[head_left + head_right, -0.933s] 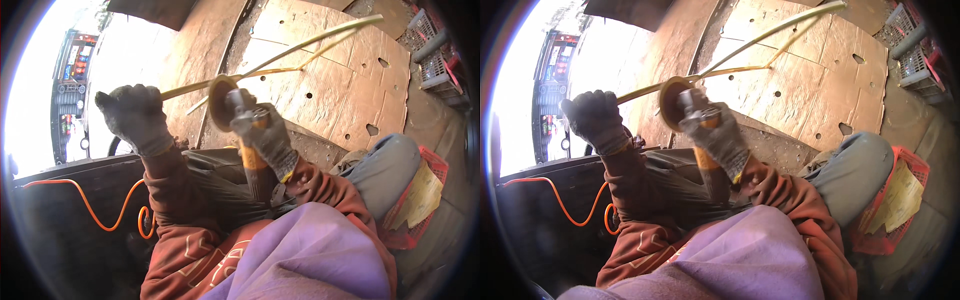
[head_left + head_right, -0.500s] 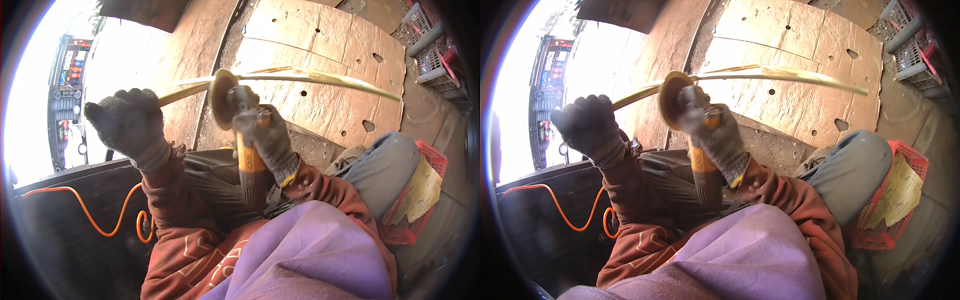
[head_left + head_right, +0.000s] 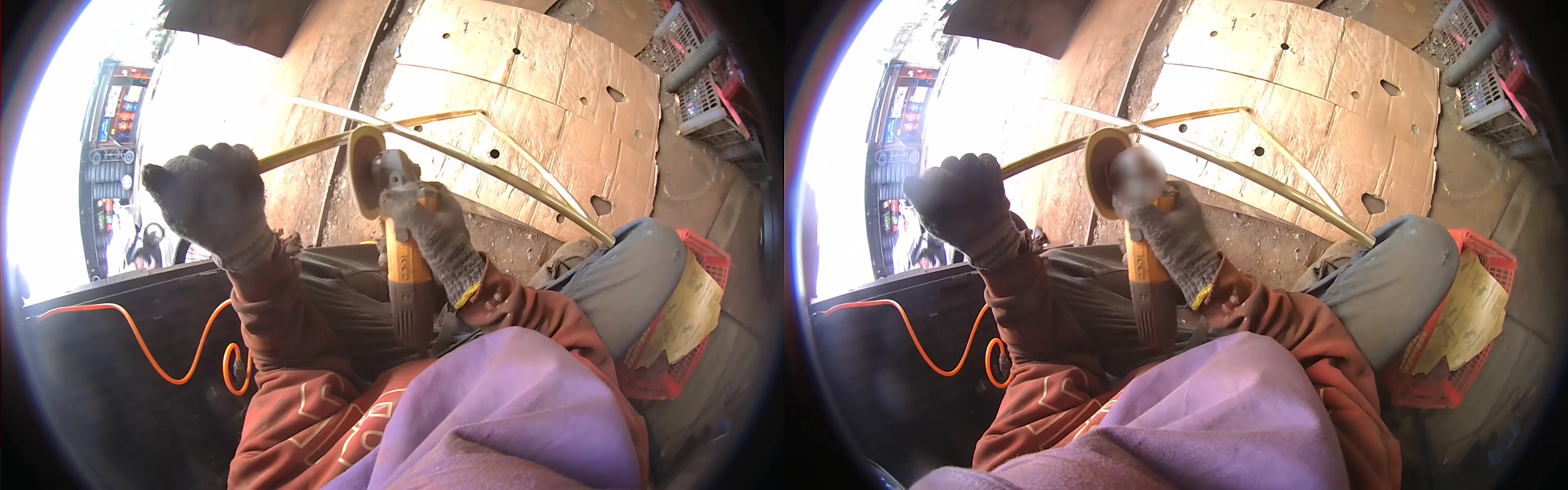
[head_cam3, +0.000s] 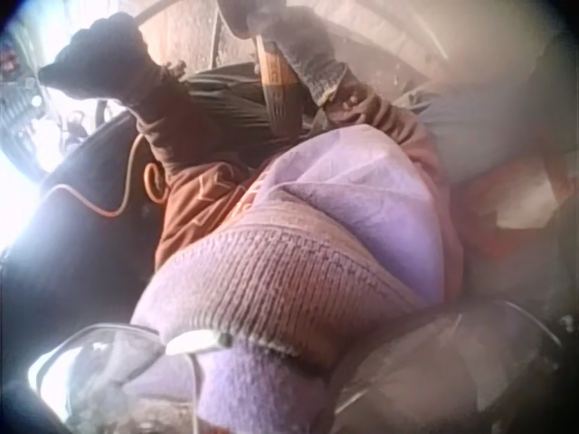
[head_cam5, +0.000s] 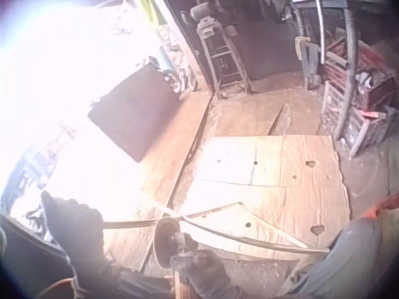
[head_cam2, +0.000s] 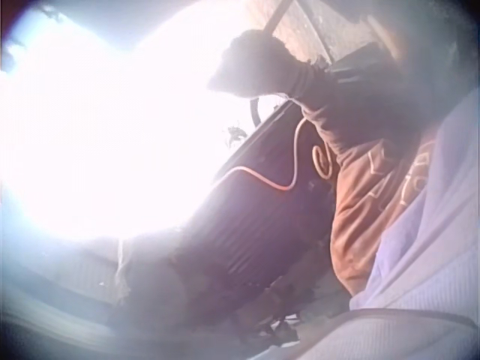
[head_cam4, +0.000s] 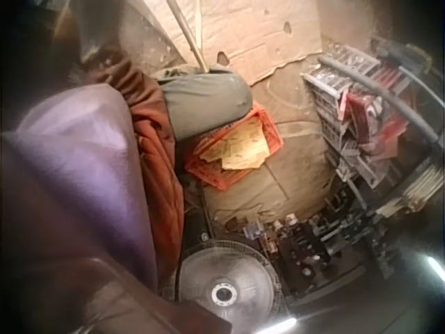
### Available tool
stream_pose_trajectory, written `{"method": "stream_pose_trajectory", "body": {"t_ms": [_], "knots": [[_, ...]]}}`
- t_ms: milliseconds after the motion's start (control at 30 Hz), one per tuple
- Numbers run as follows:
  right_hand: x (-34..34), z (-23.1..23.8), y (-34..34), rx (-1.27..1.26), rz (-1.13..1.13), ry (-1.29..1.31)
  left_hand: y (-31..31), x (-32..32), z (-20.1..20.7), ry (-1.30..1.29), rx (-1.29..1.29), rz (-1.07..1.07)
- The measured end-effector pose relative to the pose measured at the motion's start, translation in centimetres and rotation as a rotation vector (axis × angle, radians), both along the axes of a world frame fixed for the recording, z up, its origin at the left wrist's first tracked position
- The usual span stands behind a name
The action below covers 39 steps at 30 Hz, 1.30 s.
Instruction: The person uses a handheld angle grinder to grind the ends of metal rods while sitting on the floor.
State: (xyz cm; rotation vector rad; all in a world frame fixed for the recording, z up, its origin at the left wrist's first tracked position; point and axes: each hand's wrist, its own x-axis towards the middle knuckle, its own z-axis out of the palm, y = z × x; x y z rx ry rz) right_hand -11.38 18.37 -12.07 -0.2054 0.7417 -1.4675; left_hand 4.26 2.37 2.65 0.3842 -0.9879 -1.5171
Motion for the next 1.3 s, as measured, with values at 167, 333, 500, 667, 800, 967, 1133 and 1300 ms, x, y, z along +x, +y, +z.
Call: {"method": "stream_pose_trajectory", "body": {"t_ms": [167, 333, 500, 667, 800, 967, 1133, 1300], "knots": [[2.1, 3.3, 1.1, -0.055, -0.097, 0.136, 1.4, -1.5, 0.7, -0.041, -0.008, 0.042], [0.7, 0.7, 0.1, -0.019, -0.080, -0.043, 0.5, 0.4, -0.2, -0.087, -0.131, -0.187], [0.4, 0.7, 0.0, 0.063, -0.142, -0.031, -0.5, 2.0, -1.0, -0.125, -0.157, -0.353], [0.7, 0.2, -0.9, 0.008, -0.288, 0.040, 1.3, 0.1, -0.3, -0.116, -0.136, -0.353], [1.2, -1.7, -0.3, 0.012, -0.185, 0.026, 1.4, -0.5, 0.1, -0.108, -0.242, -0.235], [-1.2, 0.9, 3.0, -0.115, -0.333, 0.023, 0.2, -3.6, 0.8, -0.225, -0.369, -0.093], [-11.0, 5.3, 3.5, -0.128, -0.329, 0.240, -1.9, -6.1, 2.9, -0.229, -0.398, -0.166], [-15.2, 8.2, 2.3, 0.078, -0.013, 0.909, -3.9, -6.7, 2.8, -0.102, -0.394, -0.309]]}}
